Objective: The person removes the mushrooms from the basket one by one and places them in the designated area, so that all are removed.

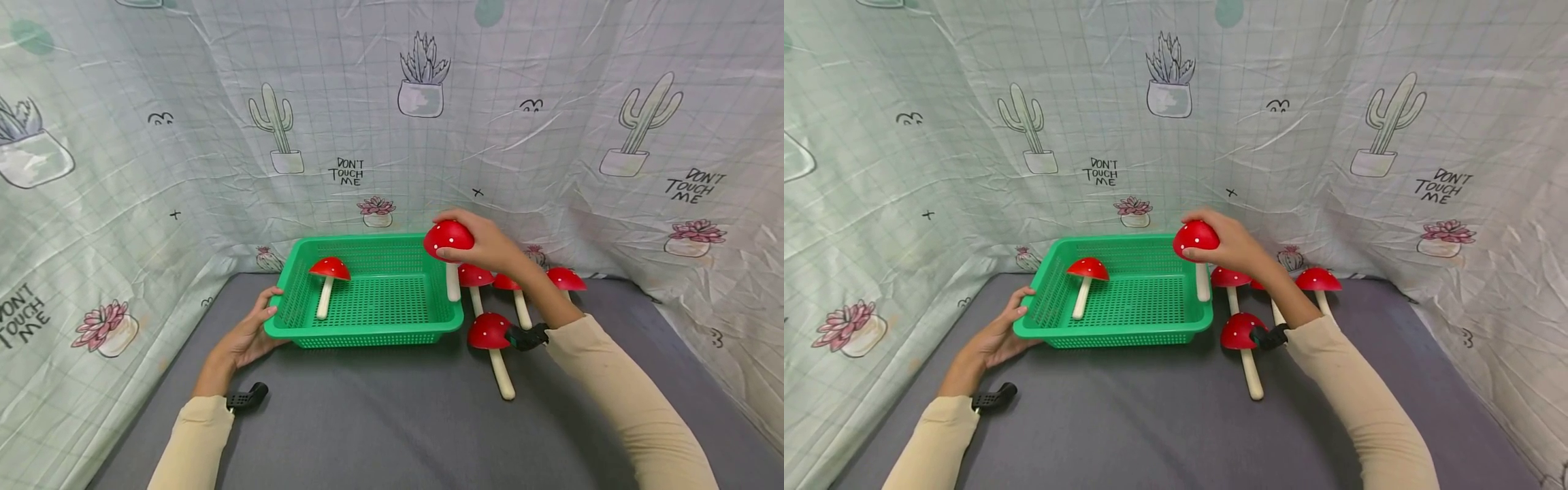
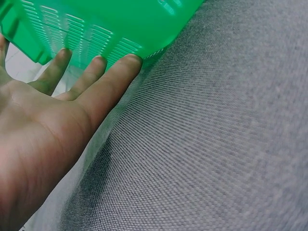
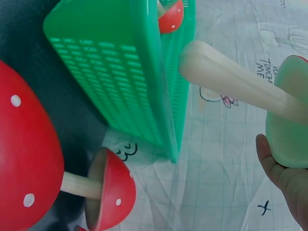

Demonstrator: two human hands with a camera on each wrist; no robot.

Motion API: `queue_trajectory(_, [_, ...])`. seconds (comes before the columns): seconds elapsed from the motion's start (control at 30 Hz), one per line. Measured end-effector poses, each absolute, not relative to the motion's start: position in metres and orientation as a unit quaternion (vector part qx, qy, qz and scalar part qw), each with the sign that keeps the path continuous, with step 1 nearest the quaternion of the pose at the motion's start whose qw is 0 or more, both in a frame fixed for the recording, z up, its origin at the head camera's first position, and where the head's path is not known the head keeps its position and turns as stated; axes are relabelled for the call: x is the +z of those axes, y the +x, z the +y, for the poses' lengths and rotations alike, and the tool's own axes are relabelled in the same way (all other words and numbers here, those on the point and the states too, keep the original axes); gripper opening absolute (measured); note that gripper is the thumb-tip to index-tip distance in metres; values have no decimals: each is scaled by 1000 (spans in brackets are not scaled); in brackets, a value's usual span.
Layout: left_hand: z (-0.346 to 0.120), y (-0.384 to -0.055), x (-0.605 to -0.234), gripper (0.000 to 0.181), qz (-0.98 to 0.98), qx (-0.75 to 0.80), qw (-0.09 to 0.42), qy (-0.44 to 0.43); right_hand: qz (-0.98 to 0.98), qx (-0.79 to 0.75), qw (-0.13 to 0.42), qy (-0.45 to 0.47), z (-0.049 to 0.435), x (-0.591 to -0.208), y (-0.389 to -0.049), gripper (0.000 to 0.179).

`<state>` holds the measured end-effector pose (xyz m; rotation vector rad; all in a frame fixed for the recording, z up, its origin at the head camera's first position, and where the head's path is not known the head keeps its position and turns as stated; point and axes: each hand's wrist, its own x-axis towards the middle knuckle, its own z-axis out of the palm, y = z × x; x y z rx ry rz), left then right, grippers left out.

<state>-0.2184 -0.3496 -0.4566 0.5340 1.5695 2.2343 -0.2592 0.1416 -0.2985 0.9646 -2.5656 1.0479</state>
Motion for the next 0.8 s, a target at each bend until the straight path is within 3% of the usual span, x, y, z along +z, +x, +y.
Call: queue_trajectory(0.8, [-349, -217, -455, 28, 543, 798, 183, 187, -873, 366, 98, 306, 167, -304, -242, 55])
